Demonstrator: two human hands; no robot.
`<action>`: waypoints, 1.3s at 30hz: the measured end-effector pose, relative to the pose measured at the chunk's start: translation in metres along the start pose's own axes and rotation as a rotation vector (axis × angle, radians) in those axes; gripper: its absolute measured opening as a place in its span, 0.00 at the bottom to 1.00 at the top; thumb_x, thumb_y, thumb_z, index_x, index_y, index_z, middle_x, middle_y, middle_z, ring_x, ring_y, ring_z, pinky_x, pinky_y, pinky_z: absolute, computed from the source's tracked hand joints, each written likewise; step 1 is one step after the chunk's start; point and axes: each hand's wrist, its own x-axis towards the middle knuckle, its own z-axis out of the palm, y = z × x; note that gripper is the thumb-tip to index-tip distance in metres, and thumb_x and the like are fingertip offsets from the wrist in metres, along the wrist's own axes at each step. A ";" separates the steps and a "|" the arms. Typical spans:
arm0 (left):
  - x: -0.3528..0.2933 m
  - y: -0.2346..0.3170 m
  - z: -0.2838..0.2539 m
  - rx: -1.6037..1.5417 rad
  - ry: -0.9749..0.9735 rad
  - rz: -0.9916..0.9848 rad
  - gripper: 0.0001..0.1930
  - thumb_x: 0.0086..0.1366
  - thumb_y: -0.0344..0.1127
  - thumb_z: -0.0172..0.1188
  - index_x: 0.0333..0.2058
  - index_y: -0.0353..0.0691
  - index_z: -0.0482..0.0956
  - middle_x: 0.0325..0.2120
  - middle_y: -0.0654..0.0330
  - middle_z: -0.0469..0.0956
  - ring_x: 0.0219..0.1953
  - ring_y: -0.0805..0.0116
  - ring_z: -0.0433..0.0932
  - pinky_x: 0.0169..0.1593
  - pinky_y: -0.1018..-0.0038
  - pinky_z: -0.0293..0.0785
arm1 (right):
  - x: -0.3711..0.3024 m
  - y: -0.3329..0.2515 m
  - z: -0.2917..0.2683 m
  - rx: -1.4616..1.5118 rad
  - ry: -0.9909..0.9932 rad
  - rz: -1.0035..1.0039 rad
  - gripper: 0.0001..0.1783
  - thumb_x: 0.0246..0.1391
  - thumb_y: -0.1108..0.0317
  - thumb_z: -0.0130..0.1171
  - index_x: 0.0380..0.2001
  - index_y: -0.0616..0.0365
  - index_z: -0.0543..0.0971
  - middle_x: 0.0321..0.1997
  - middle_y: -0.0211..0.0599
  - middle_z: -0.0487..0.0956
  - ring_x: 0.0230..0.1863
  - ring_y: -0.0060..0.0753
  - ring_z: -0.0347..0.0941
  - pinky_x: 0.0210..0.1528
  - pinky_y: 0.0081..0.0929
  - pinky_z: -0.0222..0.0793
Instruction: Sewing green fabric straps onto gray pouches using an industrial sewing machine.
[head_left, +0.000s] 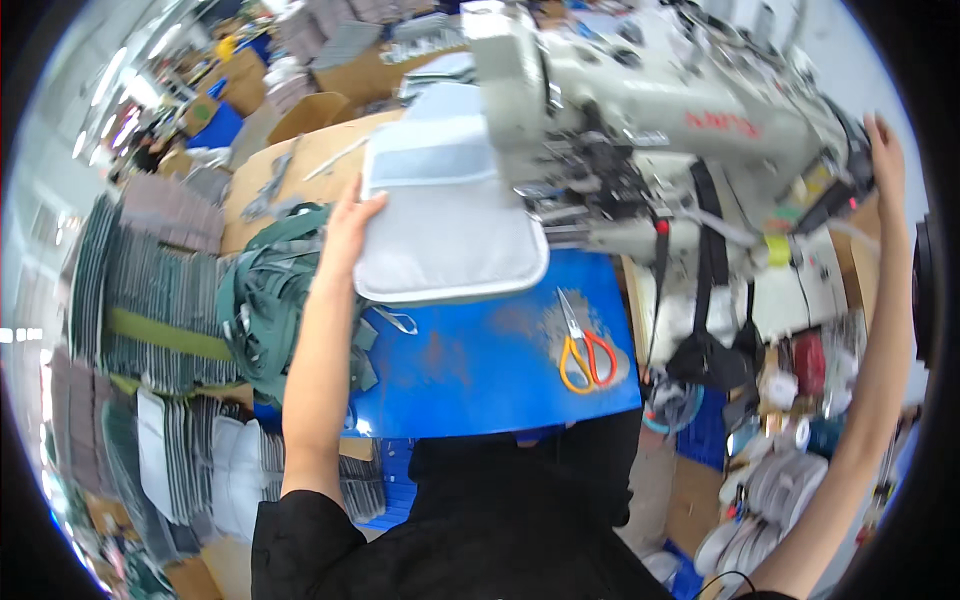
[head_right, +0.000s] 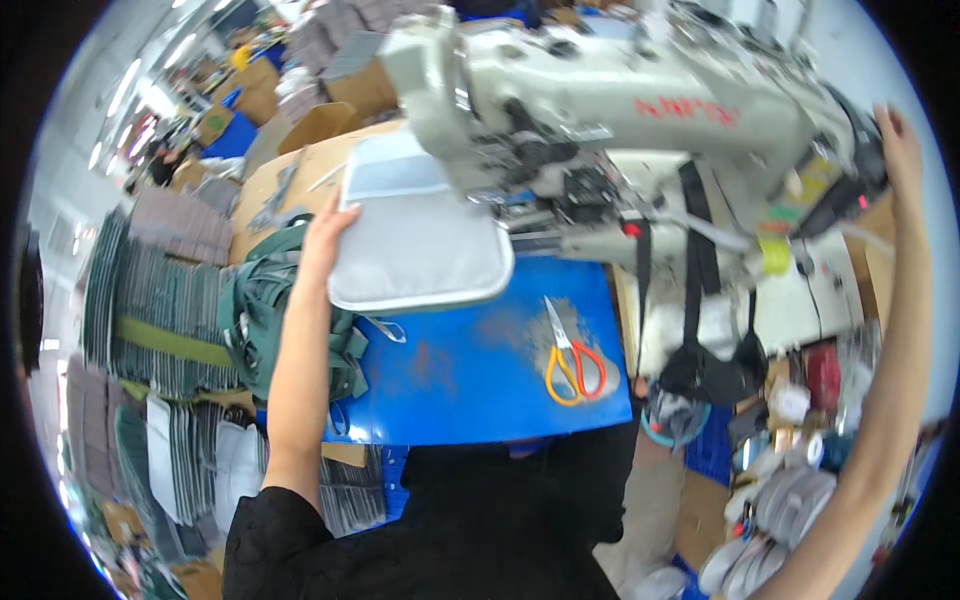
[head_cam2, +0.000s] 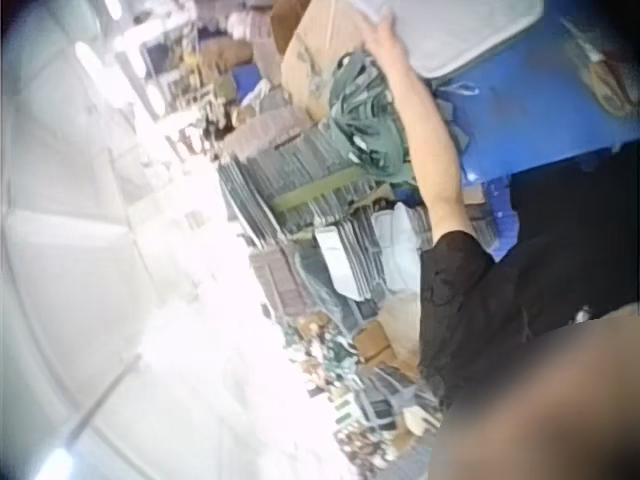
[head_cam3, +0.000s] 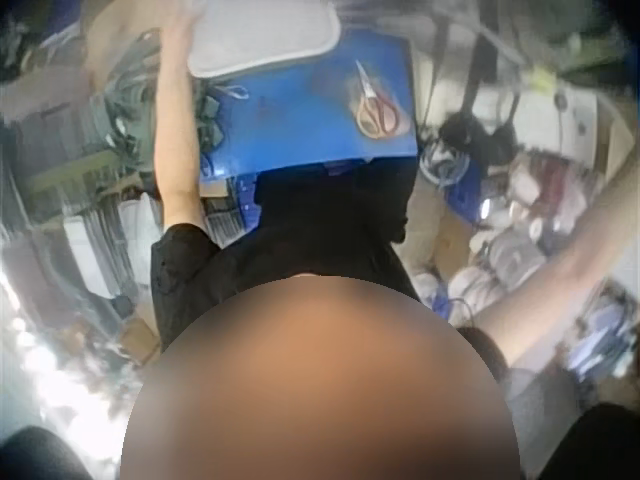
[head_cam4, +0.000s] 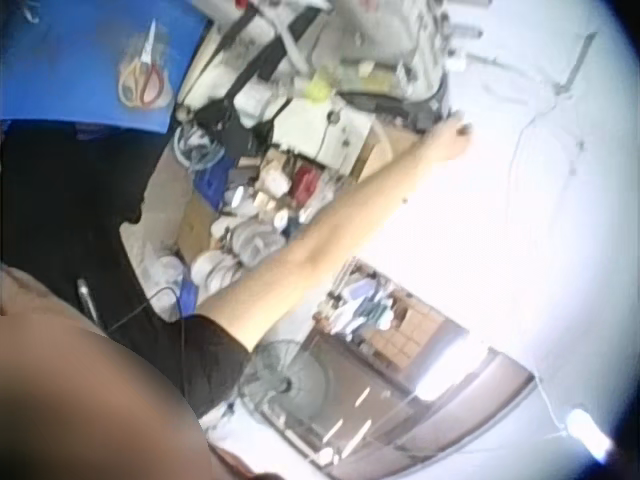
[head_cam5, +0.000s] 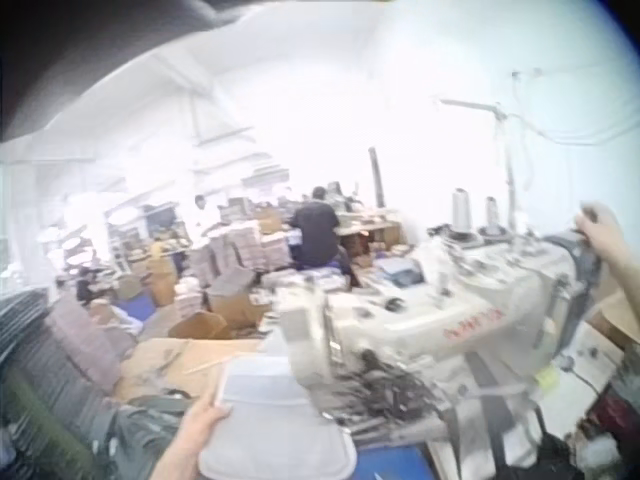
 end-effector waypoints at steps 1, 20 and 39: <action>-0.001 -0.002 0.000 -0.092 -0.056 -0.018 0.29 0.67 0.36 0.66 0.65 0.34 0.72 0.53 0.55 0.82 0.51 0.68 0.81 0.57 0.73 0.75 | 0.019 0.018 0.002 0.084 -0.213 0.131 0.35 0.69 0.45 0.56 0.66 0.62 0.75 0.66 0.42 0.78 0.65 0.32 0.73 0.71 0.28 0.59; -0.128 -0.096 -0.086 -0.294 0.265 0.004 0.22 0.67 0.31 0.67 0.58 0.35 0.75 0.50 0.57 0.83 0.48 0.70 0.82 0.56 0.73 0.75 | -0.516 -0.092 0.106 0.235 -0.771 -0.318 0.25 0.51 0.72 0.72 0.55 0.58 0.81 0.49 0.48 0.80 0.52 0.49 0.79 0.54 0.41 0.75; -0.149 -0.030 -0.055 -0.085 0.292 0.135 0.24 0.67 0.32 0.67 0.60 0.34 0.74 0.50 0.55 0.82 0.48 0.68 0.81 0.56 0.73 0.75 | -0.519 -0.210 0.157 0.756 -1.191 0.219 0.39 0.54 0.66 0.78 0.67 0.55 0.74 0.40 0.20 0.79 0.35 0.13 0.70 0.38 0.18 0.70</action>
